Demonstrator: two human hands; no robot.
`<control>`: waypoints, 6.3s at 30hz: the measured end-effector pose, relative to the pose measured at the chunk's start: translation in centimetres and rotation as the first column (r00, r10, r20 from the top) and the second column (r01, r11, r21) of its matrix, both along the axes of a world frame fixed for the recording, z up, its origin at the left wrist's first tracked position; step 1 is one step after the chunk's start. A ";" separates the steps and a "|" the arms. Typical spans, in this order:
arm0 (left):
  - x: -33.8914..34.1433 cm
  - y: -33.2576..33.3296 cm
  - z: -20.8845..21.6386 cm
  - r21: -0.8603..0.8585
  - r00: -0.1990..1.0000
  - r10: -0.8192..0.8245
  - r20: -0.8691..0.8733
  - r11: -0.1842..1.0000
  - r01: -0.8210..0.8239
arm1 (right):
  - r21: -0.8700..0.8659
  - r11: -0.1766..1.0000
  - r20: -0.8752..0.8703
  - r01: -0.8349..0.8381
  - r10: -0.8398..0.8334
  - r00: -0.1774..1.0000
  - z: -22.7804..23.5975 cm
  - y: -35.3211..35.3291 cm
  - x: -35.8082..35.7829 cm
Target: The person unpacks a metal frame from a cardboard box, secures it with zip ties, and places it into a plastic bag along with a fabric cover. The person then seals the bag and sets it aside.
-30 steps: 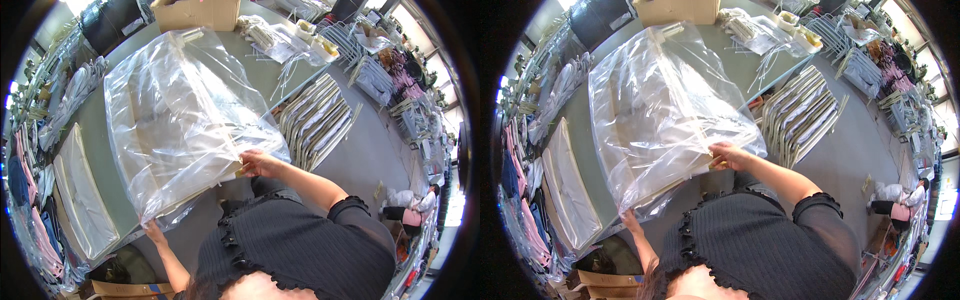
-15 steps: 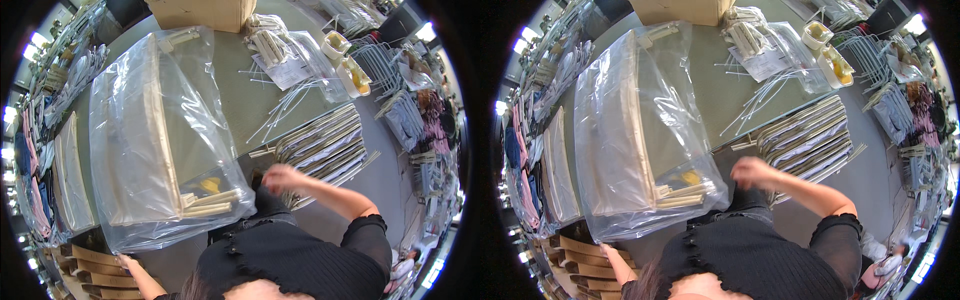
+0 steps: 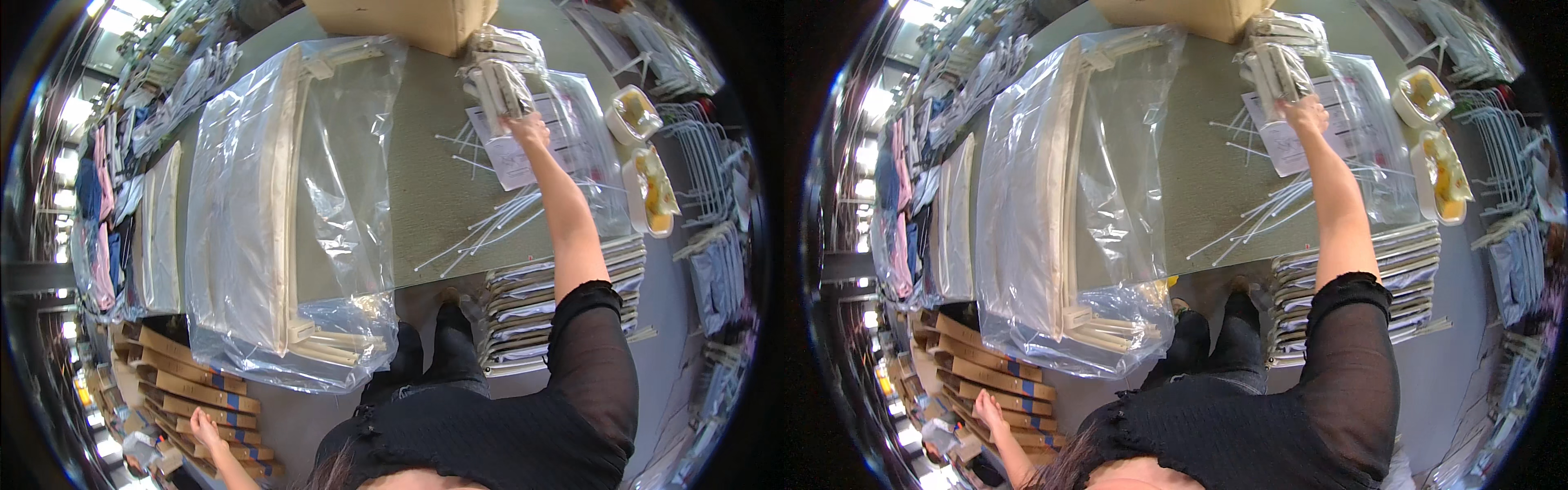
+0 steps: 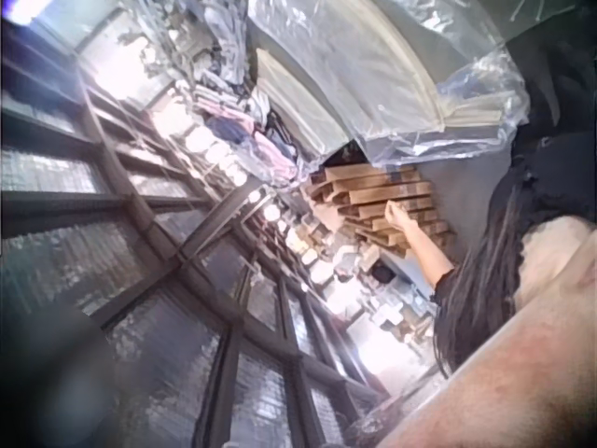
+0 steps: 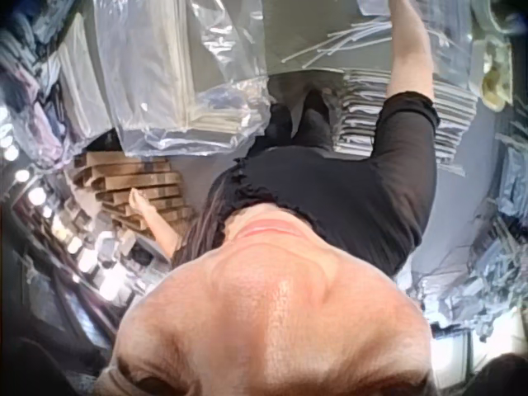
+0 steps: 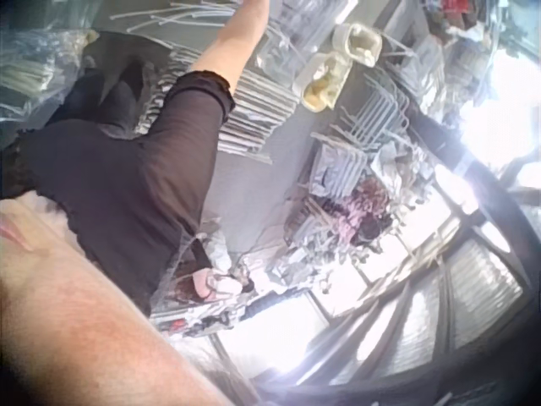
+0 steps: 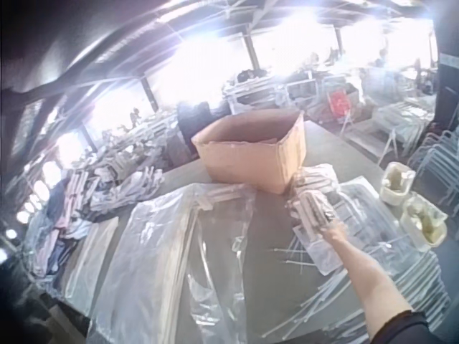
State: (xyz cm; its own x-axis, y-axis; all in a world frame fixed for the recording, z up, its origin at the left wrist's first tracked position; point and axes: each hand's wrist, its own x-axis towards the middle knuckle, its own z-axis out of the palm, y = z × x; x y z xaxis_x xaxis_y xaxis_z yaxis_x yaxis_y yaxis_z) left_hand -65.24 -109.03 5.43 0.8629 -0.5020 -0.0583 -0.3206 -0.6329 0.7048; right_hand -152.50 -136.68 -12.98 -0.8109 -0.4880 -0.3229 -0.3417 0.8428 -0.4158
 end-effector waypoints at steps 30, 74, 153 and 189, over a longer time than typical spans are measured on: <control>-33.9 -7.9 -0.5 0.538 -0.265 -0.941 -0.211 -0.338 0.772 | -0.522 0.248 0.661 0.816 -0.487 0.571 -3.5 36.4 -21.2; -30.0 -11.6 -20.0 -0.322 0.020 -0.973 -0.231 0.096 0.942 | -0.539 0.299 -0.328 -0.787 0.787 0.523 16.3 23.6 33.7; -43.1 -31.1 -26.1 0.404 0.146 -0.957 0.249 0.240 0.883 | -0.687 0.370 0.463 -0.626 0.886 0.016 13.9 19.2 35.4; -17.6 -7.1 -34.7 -0.359 0.138 -0.353 -0.925 0.701 -0.617 | -0.205 0.272 -0.279 -0.940 0.905 0.322 13.8 17.1 54.6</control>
State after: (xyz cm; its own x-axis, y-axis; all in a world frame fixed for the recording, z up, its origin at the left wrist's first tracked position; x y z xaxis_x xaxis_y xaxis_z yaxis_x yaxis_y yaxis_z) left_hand -82.82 -116.10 -29.25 0.3833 -0.6924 -0.6113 0.8924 0.1068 0.4385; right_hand -97.87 -119.53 0.78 0.2331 -0.9722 0.0235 -0.8568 -0.2167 -0.4679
